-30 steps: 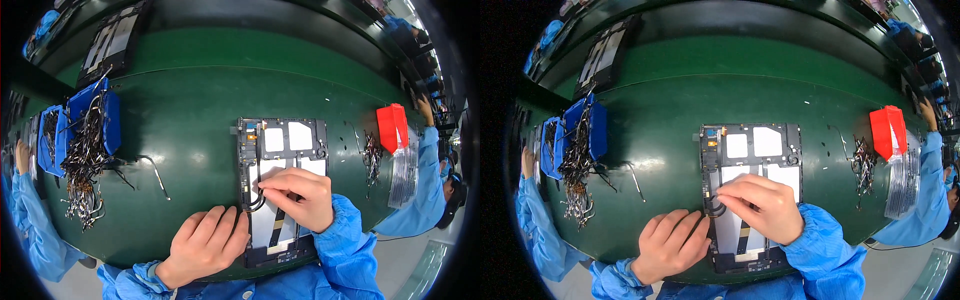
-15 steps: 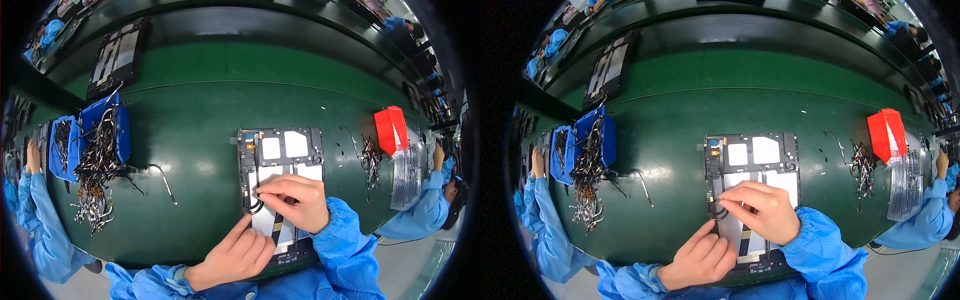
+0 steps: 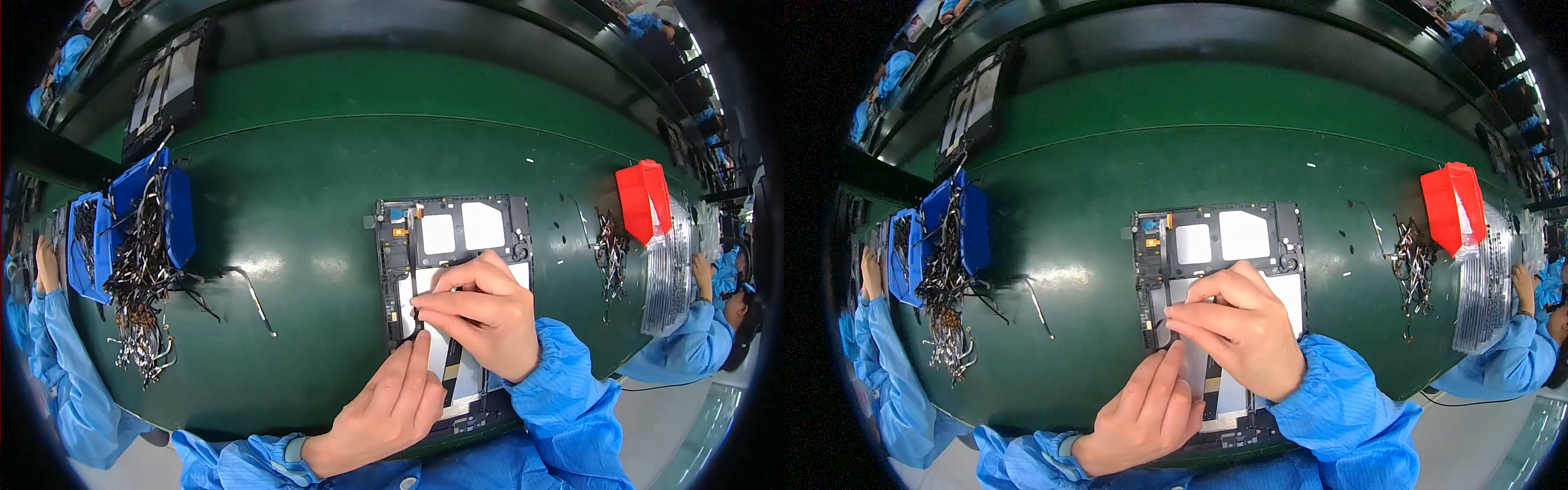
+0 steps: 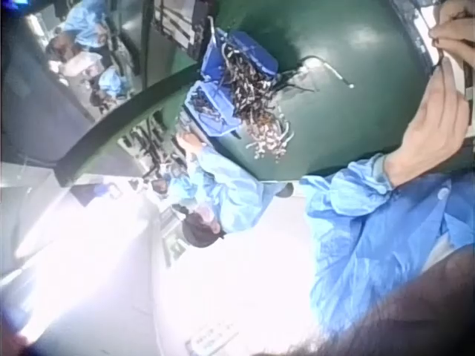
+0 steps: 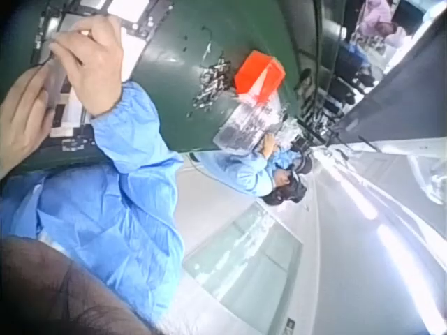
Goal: The person takes tablet casings from a conveyor belt, attaches ribbon cables onto them by hand, and places the assembled tablet casings back onto the conveyor belt.
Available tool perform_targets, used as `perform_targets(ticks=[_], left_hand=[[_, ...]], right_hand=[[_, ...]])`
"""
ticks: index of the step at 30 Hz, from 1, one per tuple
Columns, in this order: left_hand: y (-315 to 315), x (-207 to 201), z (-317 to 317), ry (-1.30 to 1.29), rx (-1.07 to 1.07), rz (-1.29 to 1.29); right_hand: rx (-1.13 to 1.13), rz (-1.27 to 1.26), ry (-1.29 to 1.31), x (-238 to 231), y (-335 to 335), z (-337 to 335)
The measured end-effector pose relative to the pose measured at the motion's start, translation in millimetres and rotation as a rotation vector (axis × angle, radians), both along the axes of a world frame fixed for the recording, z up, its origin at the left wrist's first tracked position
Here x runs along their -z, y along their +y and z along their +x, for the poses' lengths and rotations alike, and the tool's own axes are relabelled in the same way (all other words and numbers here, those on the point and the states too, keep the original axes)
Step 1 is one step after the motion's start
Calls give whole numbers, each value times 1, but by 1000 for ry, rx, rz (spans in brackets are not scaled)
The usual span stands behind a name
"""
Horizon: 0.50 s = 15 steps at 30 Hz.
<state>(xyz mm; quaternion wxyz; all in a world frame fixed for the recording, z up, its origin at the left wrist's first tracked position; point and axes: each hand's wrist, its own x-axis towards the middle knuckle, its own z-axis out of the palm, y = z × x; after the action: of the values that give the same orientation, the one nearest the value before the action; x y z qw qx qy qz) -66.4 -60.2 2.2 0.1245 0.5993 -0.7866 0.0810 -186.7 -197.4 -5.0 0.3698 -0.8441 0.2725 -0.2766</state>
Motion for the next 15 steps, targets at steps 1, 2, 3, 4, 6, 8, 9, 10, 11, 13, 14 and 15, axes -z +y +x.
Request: perform_targets(ticks=[1, 2, 3, 4, 6, 8, 9, 10, 11, 13, 14, 15], left_hand=[[0, 0, 0, -13, -12, -4], [0, 0, 0, -27, -23, -9], [0, 0, 0, -23, -21, -4], [0, -1, 0, -8, -17, 12], [1, 0, 0, 8, -11, 29], [0, 0, -1, 19, -15, 23], [1, 1, -1, 20, -13, 28], [1, 1, -1, 18, -16, 28], [1, 2, -1, 16, -18, 28], [1, 2, -2, 23, -17, 33], [1, 2, -2, 27, -22, 37], [1, 1, -2, 25, -21, 38]], right_hand=[[2, 6, 5, 0, 0, 0], [0, 2, -1, 0, 0, 1], [-2, -3, -6, 1, 0, 1], [1, 1, -3, 2, -1, 0], [7, -21, 27, 3, -1, -1], [25, 31, 22, -4, -3, 3], [39, 87, 15, -6, -3, 4], [57, 73, 16, -3, -4, 5], [59, 77, 17, 0, -5, 6], [81, 69, 7, 1, -5, 7], [89, 52, -3, 2, -5, 7], [90, 53, -5, 2, -5, 8]])
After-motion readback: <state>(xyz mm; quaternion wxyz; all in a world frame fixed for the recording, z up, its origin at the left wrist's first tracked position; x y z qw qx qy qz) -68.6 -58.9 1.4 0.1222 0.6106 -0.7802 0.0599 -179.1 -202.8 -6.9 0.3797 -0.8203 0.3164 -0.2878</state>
